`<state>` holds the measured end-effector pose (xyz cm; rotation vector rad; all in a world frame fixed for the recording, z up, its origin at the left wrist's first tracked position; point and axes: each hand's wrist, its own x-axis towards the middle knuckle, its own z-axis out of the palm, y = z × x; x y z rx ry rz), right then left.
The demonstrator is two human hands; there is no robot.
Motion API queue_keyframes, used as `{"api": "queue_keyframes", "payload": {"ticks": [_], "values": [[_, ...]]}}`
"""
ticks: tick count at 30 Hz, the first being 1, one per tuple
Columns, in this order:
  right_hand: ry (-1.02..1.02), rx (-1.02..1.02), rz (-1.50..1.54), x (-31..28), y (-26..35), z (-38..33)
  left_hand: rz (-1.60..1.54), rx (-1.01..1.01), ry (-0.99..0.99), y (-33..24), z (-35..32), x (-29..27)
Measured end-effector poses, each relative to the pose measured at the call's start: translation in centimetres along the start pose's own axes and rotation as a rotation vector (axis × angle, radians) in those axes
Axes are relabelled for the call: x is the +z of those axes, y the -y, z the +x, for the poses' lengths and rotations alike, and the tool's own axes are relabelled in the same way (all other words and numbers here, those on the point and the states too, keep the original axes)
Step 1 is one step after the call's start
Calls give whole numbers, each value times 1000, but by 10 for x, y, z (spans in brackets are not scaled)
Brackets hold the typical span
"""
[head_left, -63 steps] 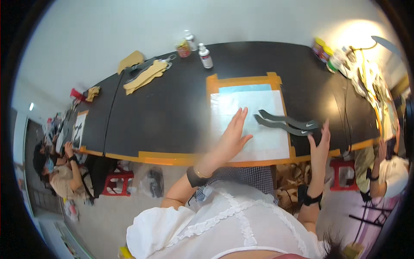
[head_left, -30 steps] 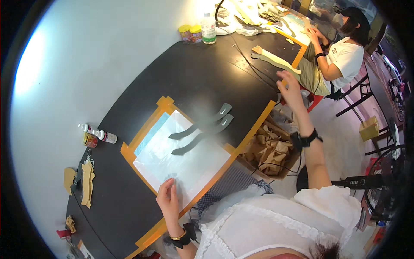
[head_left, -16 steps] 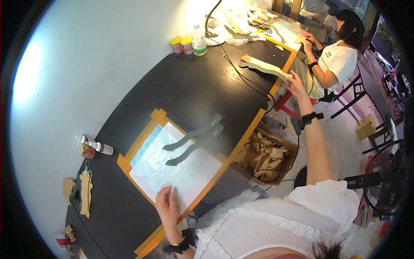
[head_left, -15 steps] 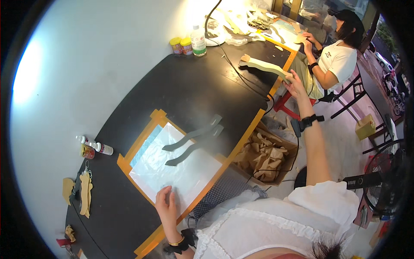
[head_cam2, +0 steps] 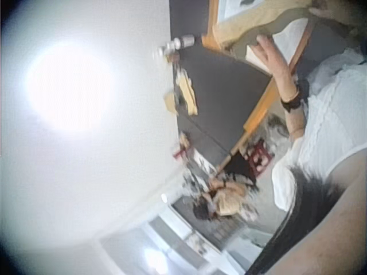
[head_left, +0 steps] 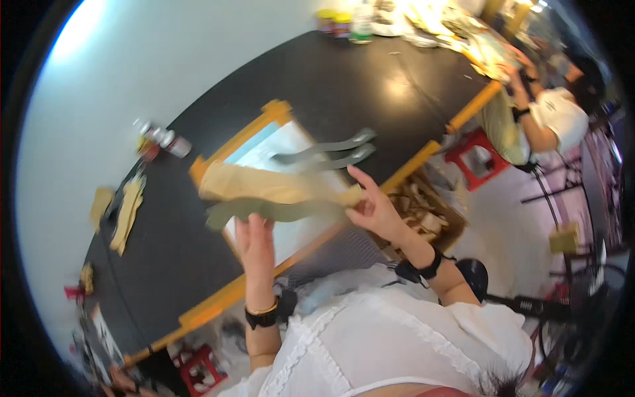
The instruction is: Applying adhesive and assembling various leather and fabric shoe components on a workstation.
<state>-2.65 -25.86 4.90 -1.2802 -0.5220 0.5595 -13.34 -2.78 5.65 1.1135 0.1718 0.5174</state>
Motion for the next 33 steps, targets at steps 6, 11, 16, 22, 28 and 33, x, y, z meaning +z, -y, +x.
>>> {"api": "queue_keyframes", "payload": {"ticks": [6,11,16,22,28,33], "values": [[188,64,-161,24,-34,-3,272,-14,-282,-11,-25,-43],[-7,-25,-236,15,-49,2,216,-113,-375,-5,-26,-29],[-24,-152,-371,30,-18,3,519,-110,-169,-7,-35,-16],[-214,-309,-559,55,13,-4,714,-6,328,-25,-27,26],[-279,-513,-780,54,18,11,979,188,398,-17,-24,35],[-230,-508,-817,55,34,-1,739,50,301,0,-28,30]]}}
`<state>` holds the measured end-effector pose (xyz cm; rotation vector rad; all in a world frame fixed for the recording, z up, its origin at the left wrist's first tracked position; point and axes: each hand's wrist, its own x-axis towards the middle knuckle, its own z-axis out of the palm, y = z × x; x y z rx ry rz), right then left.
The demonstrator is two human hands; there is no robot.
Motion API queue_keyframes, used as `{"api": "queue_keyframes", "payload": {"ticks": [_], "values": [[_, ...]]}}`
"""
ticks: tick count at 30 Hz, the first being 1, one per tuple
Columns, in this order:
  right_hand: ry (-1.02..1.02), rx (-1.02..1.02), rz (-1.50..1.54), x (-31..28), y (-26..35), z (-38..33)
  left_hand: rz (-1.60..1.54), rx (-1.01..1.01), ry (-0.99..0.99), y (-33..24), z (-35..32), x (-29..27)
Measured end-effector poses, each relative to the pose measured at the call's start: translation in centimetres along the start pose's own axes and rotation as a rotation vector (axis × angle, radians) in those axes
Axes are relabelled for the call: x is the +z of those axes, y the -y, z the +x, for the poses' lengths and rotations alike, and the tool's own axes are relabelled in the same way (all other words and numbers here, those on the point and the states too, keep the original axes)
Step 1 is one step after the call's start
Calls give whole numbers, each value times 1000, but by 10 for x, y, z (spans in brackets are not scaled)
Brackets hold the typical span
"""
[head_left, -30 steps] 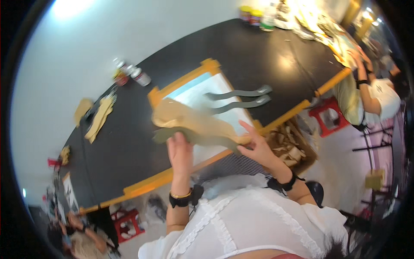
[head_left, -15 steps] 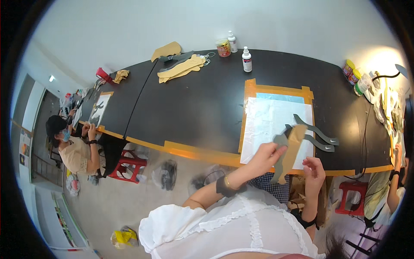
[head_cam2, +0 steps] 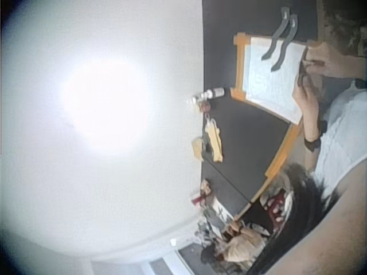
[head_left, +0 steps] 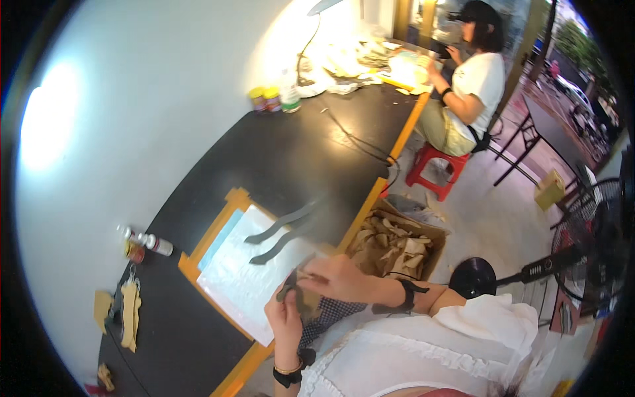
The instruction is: Applying adhesive and assembling various leather and fabric shoe components on a workstation.
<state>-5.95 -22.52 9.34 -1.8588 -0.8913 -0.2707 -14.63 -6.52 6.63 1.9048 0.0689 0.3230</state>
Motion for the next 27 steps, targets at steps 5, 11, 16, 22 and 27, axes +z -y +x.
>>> {"api": "queue_keyframes", "payload": {"ticks": [5,11,16,22,27], "values": [[-102,25,53,-5,-7,-7,-229,-51,-65,-4,3,11],[-56,-31,28,6,-10,-8,-547,-215,-155,-5,2,2],[-63,-65,13,10,-8,-2,-734,-195,-232,-9,7,0],[-43,-108,72,11,-8,-1,-812,-204,-339,-10,5,-4],[-26,-131,85,13,-9,-2,-784,-167,-351,-13,5,-14]]}}
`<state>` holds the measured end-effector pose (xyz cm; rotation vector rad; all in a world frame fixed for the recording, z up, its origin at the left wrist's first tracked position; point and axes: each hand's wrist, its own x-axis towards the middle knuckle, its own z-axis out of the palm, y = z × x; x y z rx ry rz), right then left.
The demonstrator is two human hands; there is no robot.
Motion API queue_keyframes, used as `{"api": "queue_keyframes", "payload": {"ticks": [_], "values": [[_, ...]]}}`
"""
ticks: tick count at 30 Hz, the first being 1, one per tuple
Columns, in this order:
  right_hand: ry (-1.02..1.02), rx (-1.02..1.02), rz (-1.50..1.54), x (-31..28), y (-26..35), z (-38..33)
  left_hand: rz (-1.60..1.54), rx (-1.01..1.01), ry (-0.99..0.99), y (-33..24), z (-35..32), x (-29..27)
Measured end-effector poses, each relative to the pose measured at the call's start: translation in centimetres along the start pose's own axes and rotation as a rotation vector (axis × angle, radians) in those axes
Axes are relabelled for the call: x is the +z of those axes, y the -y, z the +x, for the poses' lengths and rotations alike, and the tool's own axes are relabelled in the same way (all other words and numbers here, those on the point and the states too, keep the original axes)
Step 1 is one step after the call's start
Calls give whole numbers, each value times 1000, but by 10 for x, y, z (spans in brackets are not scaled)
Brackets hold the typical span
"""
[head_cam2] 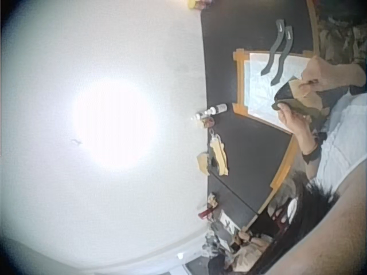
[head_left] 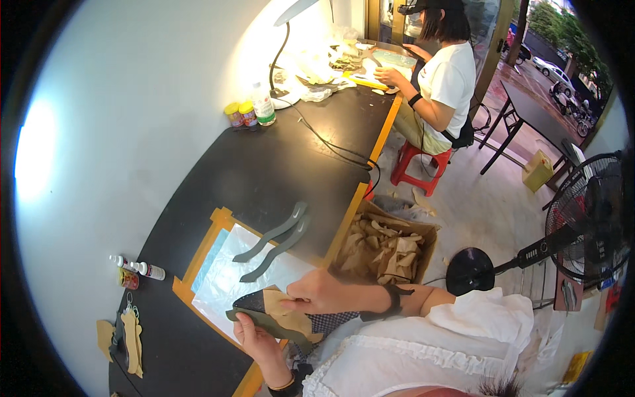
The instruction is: Applying adhesive and assembling various leather and fabric shoe components on a workstation.
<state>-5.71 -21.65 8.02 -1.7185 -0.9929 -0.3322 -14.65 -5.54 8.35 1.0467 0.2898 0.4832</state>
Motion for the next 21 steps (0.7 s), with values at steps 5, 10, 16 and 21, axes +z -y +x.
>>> {"api": "queue_keyframes", "payload": {"ticks": [5,10,16,21], "values": [[22,-24,-1,0,-1,-1,-37,15,-22,0,2,-7],[48,-51,2,-1,2,1,-51,30,-49,-6,3,-5],[60,-58,22,0,2,0,-78,64,-89,-18,6,2],[74,-55,25,4,-3,-5,-136,67,-156,-13,8,-4]]}}
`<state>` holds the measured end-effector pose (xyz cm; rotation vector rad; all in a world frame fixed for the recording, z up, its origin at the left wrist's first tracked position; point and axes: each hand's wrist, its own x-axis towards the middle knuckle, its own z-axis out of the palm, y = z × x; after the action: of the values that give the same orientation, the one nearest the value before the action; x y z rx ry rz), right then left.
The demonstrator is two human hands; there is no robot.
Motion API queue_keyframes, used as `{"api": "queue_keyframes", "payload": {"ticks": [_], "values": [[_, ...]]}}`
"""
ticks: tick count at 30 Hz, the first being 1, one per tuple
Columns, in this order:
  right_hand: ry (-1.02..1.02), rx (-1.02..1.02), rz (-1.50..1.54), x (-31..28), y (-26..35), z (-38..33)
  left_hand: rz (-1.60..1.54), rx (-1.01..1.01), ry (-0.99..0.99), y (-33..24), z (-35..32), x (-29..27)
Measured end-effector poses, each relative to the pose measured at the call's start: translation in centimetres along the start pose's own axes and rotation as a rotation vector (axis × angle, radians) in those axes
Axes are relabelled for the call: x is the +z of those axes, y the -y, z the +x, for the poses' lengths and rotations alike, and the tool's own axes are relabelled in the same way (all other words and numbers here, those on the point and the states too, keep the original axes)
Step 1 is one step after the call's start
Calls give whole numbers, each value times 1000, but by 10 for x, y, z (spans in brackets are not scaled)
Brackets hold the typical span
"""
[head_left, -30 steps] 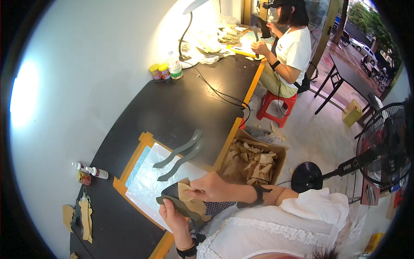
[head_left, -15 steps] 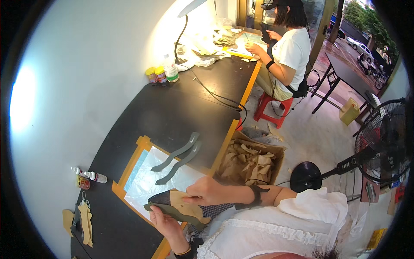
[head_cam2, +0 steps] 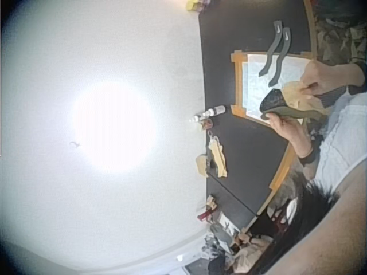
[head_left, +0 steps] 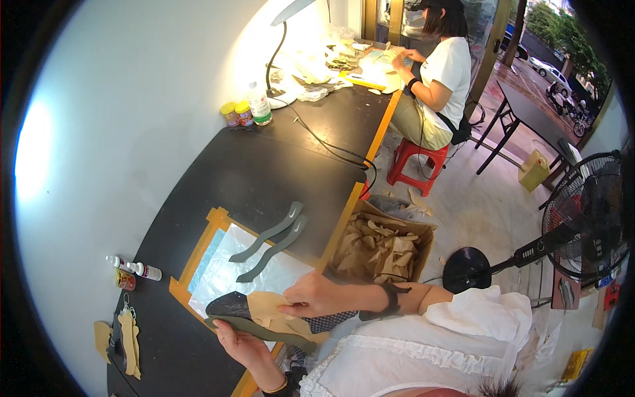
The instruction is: Applying adhesive and assembling various leather and fabric shoe components on a workstation.
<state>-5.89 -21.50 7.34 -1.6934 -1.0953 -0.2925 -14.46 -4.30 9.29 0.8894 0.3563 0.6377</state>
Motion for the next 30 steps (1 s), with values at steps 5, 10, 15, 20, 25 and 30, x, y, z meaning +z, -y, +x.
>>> {"api": "queue_keyframes", "payload": {"ticks": [5,10,15,20,25,30], "values": [[9,-3,28,-3,1,-1,57,93,138,0,7,-22],[23,42,103,-5,1,0,20,73,117,-2,7,-18],[68,63,156,-6,0,1,-35,57,80,-3,7,-21],[108,48,161,-3,-1,0,-165,34,7,-6,12,-27],[69,24,195,-5,-2,-1,-260,44,-63,-13,20,-39],[101,38,211,-10,-9,-7,-315,64,-81,-24,22,-50]]}}
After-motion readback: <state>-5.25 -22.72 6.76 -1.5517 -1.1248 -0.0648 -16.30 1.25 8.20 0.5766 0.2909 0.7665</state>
